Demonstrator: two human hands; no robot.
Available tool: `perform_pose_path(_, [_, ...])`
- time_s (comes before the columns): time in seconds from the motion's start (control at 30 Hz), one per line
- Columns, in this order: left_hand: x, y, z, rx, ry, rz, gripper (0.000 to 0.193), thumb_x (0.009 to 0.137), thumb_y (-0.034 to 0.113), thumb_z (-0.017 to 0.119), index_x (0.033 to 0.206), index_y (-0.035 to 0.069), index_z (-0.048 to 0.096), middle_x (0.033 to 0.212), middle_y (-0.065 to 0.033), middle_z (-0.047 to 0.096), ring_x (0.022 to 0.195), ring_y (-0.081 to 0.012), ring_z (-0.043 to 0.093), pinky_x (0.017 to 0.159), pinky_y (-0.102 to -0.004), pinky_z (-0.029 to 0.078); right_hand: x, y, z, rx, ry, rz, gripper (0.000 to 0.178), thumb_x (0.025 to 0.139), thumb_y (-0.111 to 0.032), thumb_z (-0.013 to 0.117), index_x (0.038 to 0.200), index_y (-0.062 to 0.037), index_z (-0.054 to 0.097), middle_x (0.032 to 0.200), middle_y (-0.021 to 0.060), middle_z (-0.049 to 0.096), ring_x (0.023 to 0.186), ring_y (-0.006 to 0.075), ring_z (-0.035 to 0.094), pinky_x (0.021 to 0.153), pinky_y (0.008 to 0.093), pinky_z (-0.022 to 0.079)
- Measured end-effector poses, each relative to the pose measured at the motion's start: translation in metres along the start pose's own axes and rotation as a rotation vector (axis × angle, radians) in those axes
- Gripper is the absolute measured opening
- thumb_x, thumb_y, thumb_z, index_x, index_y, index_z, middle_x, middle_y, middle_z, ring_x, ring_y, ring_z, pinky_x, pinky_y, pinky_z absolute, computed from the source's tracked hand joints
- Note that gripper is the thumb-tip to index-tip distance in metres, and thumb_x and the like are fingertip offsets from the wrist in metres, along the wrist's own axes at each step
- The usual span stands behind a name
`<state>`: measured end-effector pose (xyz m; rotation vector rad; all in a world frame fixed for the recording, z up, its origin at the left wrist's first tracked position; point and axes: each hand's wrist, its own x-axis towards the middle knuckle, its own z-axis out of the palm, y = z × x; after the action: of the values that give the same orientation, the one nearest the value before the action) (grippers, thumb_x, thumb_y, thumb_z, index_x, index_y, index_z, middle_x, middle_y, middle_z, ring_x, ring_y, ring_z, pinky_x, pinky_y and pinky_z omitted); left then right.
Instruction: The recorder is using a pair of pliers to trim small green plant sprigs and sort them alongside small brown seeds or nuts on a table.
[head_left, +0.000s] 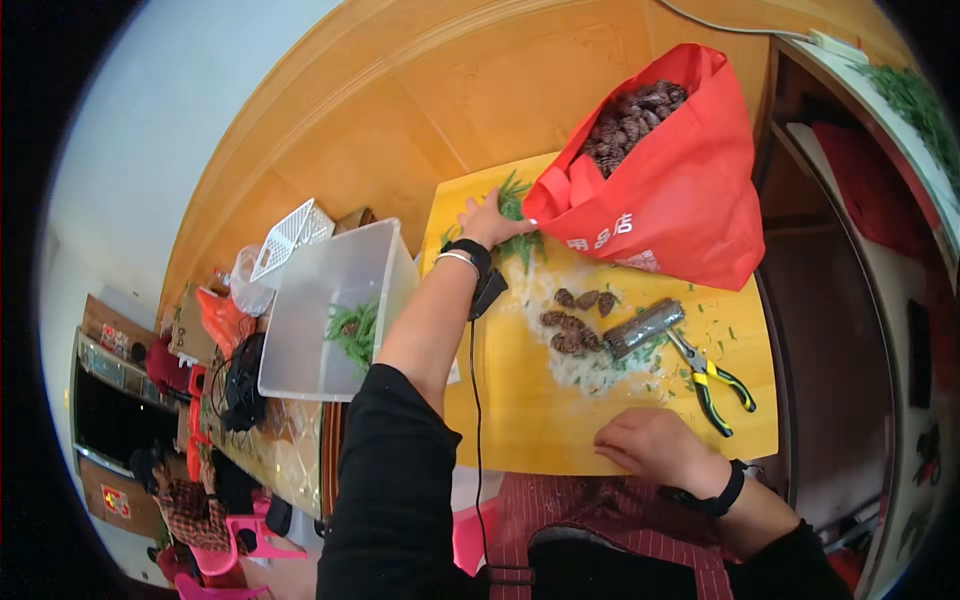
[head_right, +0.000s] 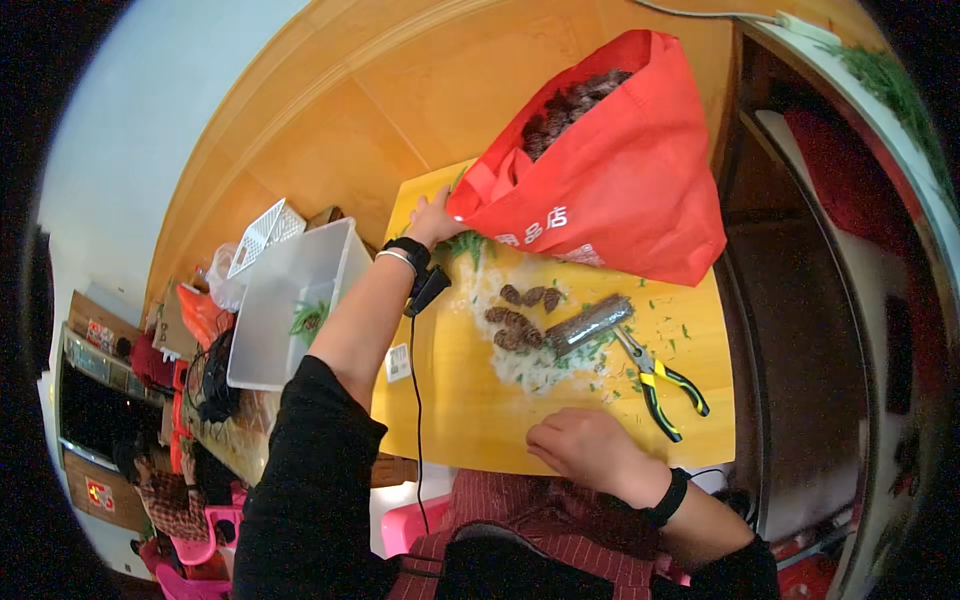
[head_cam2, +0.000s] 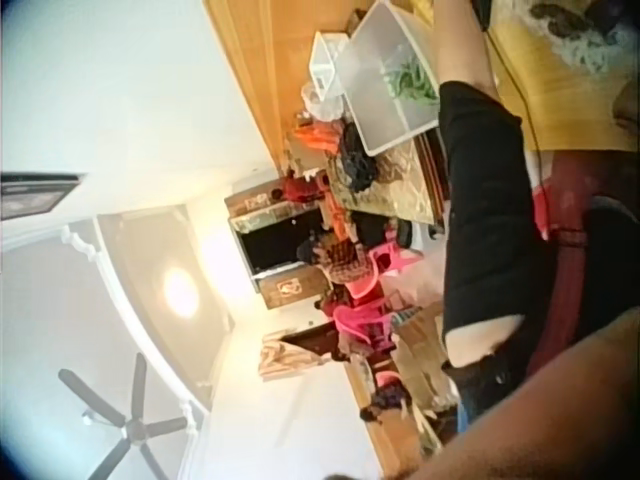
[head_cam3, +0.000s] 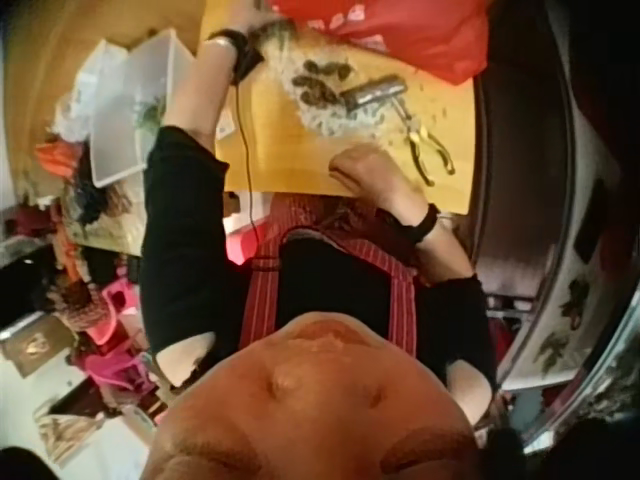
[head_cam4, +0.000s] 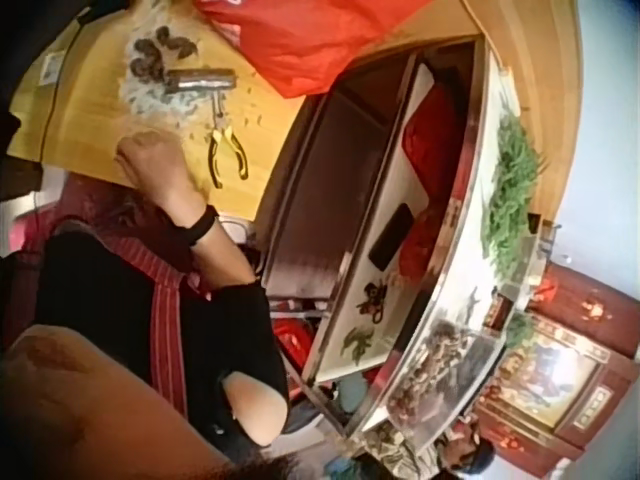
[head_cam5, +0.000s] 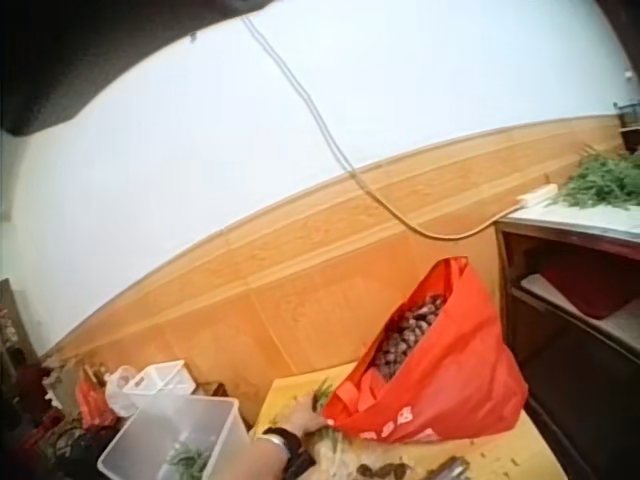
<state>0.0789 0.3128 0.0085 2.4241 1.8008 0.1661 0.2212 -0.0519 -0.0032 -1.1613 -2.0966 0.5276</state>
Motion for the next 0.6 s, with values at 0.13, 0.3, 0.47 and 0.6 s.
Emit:
perform_pose_path(0.13, [0.036,-0.048,0.038,0.054,-0.002,0.024,0.105,0.050,0.061,0.074,0.133,0.011,0.035,0.129,-0.0250,0.040,0.120,-0.0362,0.039,0.097,-0.0402,0.034,0.000,0.000,0.005,0.007,0.006,-0.023,0.011,0.078,-0.020,0.060,0.076,-0.0109,0.055,0.066,0.0056,0.053,0.067,0.0250,0.056,0.058,0.0352,0.045])
perform_pose_path(0.3, [0.017,-0.034,0.025,-0.127,-0.100,-0.021,0.085,0.056,0.043,0.078,0.123,0.002,0.044,0.108,-0.0208,0.057,0.103,-0.0306,0.055,0.088,-0.0377,0.044,-0.004,0.006,0.004,-0.028,0.006,0.004,0.013,0.079,-0.021,0.059,0.074,-0.0104,0.054,0.065,0.0060,0.052,0.066,0.0255,0.056,0.057,0.0360,0.045])
perform_pose_path(0.47, [-0.041,-0.023,-0.028,-0.829,-0.286,-0.134,0.075,0.058,0.024,0.081,0.117,-0.006,0.045,0.102,-0.0171,0.060,0.094,-0.0246,0.059,0.080,-0.0343,0.048,-0.004,0.004,0.003,-0.056,-0.038,0.000,0.010,0.077,-0.020,0.062,0.078,-0.0103,0.058,0.068,0.0067,0.055,0.068,0.0257,0.057,0.059,0.0346,0.046])
perform_pose_path(0.6, [-0.100,-0.040,-0.061,-0.517,-0.240,-0.055,0.091,0.066,0.038,0.076,0.133,-0.001,0.029,0.113,-0.0169,0.054,0.099,-0.0243,0.055,0.075,-0.0347,0.047,-0.002,-0.003,0.009,-0.077,-0.038,-0.028,0.010,0.077,-0.020,0.061,0.078,-0.0106,0.058,0.069,0.0072,0.055,0.068,0.0262,0.056,0.059,0.0348,0.046])
